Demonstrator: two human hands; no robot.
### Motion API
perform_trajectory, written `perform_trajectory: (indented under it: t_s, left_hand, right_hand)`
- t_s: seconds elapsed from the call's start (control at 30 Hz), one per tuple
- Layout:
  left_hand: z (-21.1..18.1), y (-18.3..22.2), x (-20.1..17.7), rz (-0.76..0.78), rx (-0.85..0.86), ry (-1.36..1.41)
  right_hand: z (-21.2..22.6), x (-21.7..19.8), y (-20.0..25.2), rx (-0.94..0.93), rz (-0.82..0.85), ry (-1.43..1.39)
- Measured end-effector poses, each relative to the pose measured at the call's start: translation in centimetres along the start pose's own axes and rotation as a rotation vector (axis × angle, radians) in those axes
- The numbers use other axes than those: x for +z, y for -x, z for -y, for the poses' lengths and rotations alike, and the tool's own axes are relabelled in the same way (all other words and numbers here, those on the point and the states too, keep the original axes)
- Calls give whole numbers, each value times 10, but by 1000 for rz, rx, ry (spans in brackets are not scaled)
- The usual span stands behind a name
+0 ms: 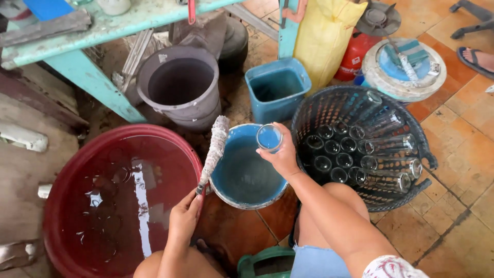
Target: Washing glass jars with a brush and water before placing them in a drying basket
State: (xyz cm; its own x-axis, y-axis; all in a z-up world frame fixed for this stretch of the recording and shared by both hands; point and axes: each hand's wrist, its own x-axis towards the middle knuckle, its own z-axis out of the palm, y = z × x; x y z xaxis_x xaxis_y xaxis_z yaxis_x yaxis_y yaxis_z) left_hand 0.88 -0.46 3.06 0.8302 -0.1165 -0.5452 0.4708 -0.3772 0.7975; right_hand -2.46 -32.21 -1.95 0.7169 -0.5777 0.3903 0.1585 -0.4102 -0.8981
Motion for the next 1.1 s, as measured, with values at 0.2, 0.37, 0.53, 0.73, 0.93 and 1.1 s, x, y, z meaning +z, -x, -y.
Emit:
perform_trajectory:
  t_s: [0.2, 0.37, 0.53, 0.73, 0.93, 1.1]
  left_hand:
    - [-11, -3, 6, -7, 12, -244]
    - [1, -17, 14, 40, 124, -206]
    - [-28, 1, 3, 63, -11, -281]
    - [-28, 3, -3, 56, -78, -291]
    - [-5, -9, -9, -17, 30, -263]
    - [-3, 16, -17, -13, 44, -181]
  right_hand:
    - [-72, 42, 18, 771, -2, -78]
    - [-99, 72, 25, 1242, -123, 70]
    - [-129, 93, 39, 1646, -202, -193]
    - [-124, 89, 35, 1793, -222, -243]
    - [-84, 61, 20, 1114, 32, -32]
    - [-75, 31, 17, 498, 218, 20]
